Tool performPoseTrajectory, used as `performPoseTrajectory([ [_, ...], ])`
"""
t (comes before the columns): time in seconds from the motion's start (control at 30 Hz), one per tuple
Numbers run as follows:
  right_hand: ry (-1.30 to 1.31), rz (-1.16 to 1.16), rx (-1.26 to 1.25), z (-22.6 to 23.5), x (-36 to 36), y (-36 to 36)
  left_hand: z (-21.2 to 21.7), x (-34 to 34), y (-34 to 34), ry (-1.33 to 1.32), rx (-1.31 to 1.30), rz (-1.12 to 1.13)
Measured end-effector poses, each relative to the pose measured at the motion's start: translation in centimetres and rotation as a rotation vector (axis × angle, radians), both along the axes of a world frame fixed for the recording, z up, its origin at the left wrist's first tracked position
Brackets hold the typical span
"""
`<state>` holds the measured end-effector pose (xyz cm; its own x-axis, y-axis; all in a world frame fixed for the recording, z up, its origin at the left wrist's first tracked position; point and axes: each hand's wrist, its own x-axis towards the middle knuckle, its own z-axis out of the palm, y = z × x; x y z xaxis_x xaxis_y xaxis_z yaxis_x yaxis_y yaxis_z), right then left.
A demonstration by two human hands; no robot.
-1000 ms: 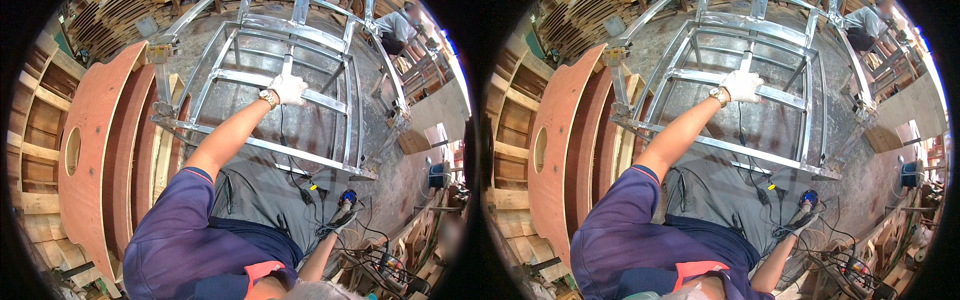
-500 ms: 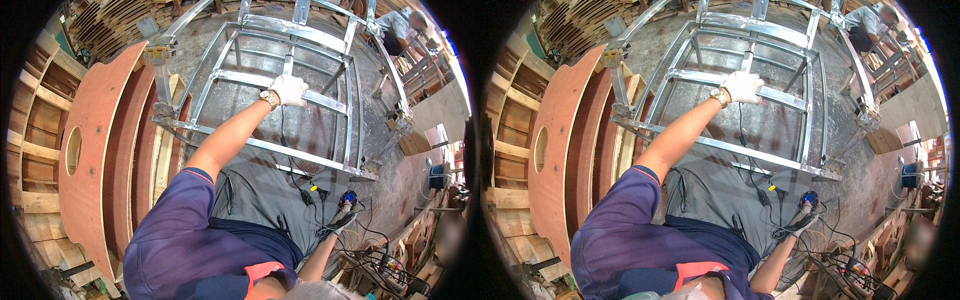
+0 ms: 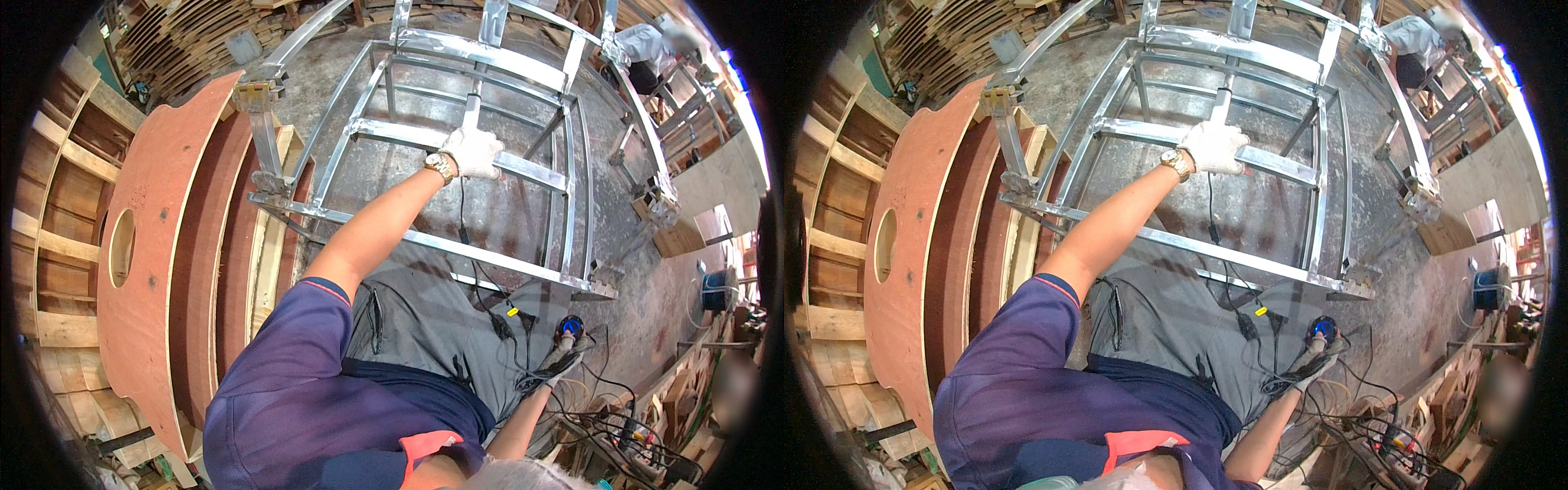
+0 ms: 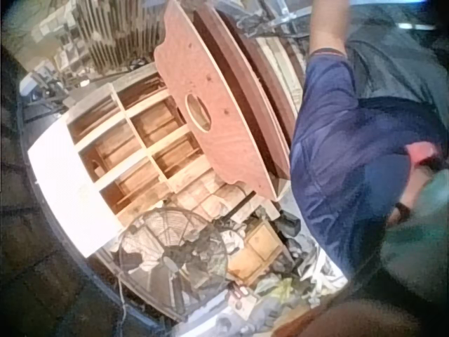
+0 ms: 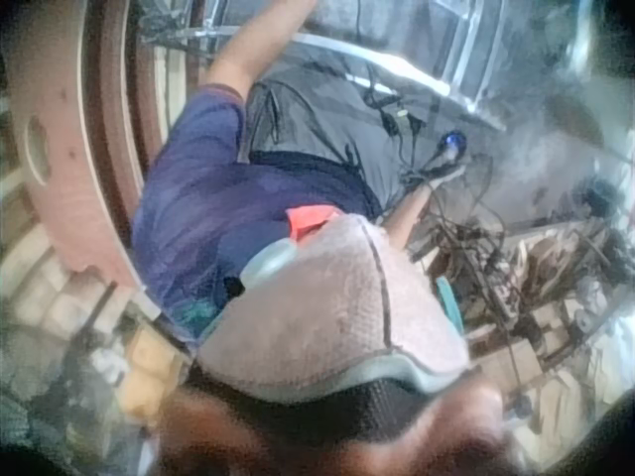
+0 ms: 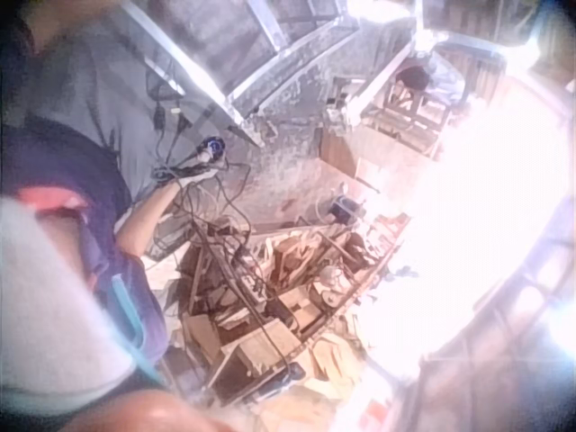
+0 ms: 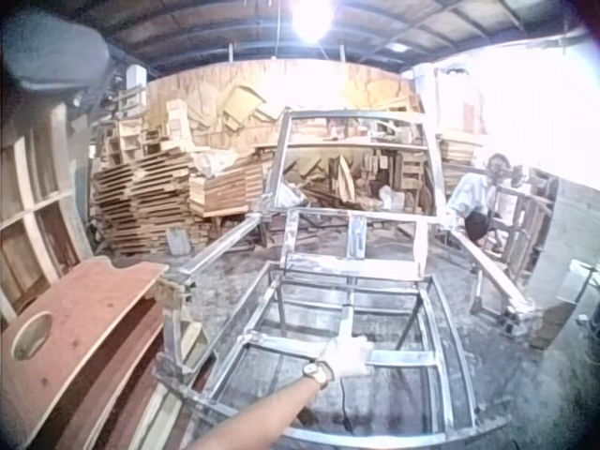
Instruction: The person uses a handheld power tool to grind or weld a metal frame, then switches to a wrench to tighten bolts on the frame while sitting on the floor. The task involves assembling or finishing a metal structure in a workshop.
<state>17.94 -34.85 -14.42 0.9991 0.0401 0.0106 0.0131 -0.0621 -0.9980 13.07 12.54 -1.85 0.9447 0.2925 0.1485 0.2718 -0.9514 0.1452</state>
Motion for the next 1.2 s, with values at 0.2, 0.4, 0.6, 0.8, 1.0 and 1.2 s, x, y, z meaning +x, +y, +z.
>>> performPoseTrajectory([
  [0.2, 0.003, 0.003, 0.004, -0.2, 0.1, -0.2, 0.1, -0.1, 0.1, -0.025, -0.012, -0.019],
  [0.4, 0.042, -0.008, 0.011, 0.3, -0.2, 0.1, -0.4, 0.1, 0.3, -0.046, -0.006, -0.032],
  [0.6, 0.043, 0.004, -0.033, -0.2, 0.2, -0.4, -0.5, 0.2, 0.3, -0.017, -0.011, -0.02],
  [0.8, 0.064, -0.02, 0.016, -0.4, 0.2, -0.3, -0.7, 0.1, 0.3, -0.038, -0.004, -0.013],
  [1.0, 0.066, -0.027, -0.017, 0.3, 0.0, -0.1, -0.7, 0.3, 0.5, -0.014, 0.032, -0.026],
  [1.2, 0.039, -0.004, -0.053, 0.7, -0.2, 0.0, -0.7, 0.2, 0.4, -0.039, 0.025, -0.03],
])
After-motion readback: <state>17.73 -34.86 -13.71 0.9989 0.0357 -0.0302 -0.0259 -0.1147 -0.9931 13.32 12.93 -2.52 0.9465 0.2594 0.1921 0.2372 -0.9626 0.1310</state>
